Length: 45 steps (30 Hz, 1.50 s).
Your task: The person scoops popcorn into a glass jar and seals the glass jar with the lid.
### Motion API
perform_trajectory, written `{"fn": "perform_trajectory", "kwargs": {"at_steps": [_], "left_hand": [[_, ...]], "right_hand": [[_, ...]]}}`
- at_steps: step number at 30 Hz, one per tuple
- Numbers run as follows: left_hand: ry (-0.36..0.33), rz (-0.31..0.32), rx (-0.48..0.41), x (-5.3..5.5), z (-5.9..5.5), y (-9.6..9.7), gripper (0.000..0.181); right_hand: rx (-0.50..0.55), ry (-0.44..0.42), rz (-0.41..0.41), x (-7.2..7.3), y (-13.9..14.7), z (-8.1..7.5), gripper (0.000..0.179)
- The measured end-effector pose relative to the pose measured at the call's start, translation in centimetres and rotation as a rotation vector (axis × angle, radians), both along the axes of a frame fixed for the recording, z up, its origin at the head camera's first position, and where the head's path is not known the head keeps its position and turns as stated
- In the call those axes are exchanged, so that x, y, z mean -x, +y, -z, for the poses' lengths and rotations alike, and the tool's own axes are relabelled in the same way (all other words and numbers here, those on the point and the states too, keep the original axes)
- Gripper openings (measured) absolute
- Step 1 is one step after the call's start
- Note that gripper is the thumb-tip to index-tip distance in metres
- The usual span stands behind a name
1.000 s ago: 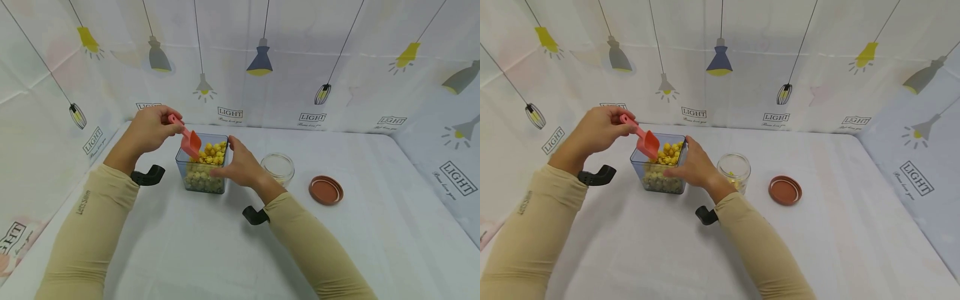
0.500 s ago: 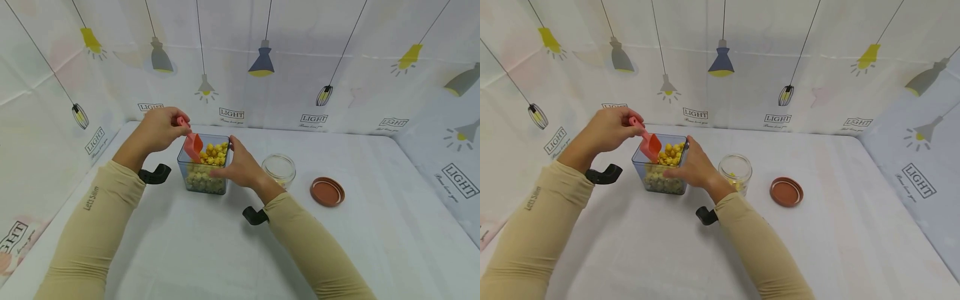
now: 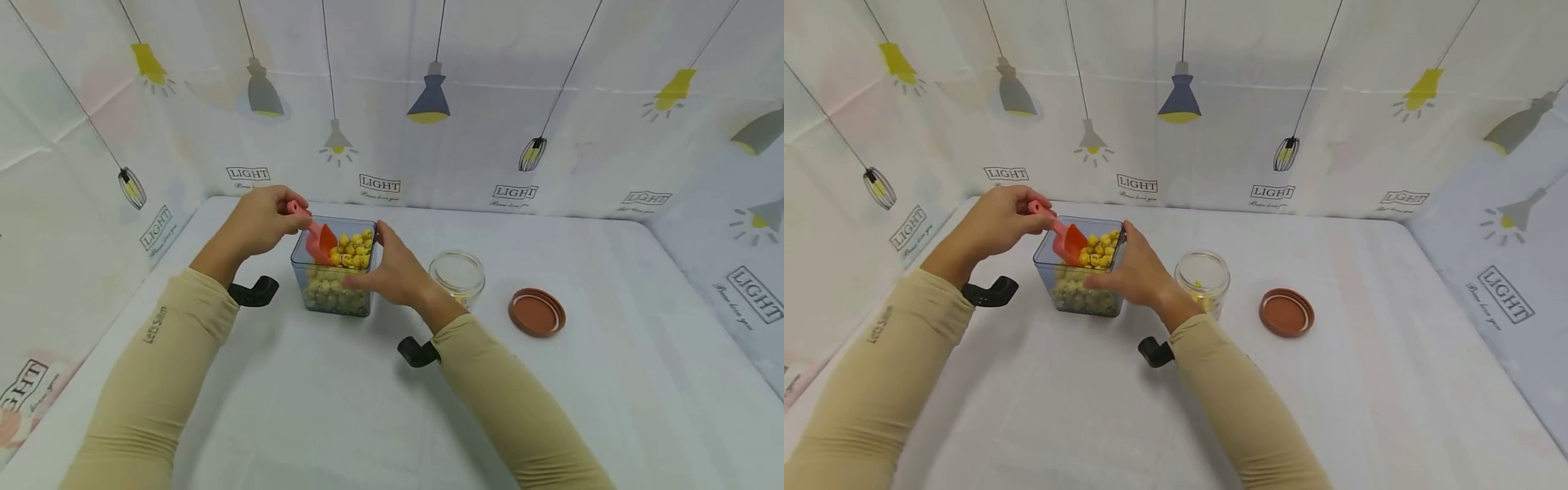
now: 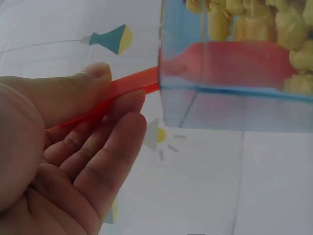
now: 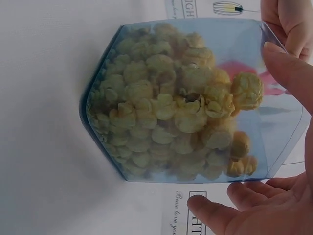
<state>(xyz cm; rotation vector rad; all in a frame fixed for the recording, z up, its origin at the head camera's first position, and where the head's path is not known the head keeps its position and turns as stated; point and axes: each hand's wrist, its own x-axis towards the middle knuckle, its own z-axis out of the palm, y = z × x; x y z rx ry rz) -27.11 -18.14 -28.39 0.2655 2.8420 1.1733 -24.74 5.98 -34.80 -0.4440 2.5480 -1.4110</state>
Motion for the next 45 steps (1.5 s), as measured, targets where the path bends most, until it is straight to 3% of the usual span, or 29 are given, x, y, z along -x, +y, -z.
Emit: {"fn": "perform_trajectory", "kwargs": {"at_steps": [9,30,45], "left_hand": [[-0.076,-0.015,-0.224,0.3,1.4,-1.1,0.036],[-0.179,-0.036,-0.627,0.6,3.6,-2.3,0.037],[-0.169,-0.006,-0.614,0.0,3.7,-1.8,0.038]], "right_hand": [[0.028,0.019,-0.014,0.1,0.1,0.3,0.113],[0.031,0.014,-0.012,0.1,0.3,0.4,0.114],[0.035,0.022,-0.016,0.0,0.3,0.3,0.111]]}}
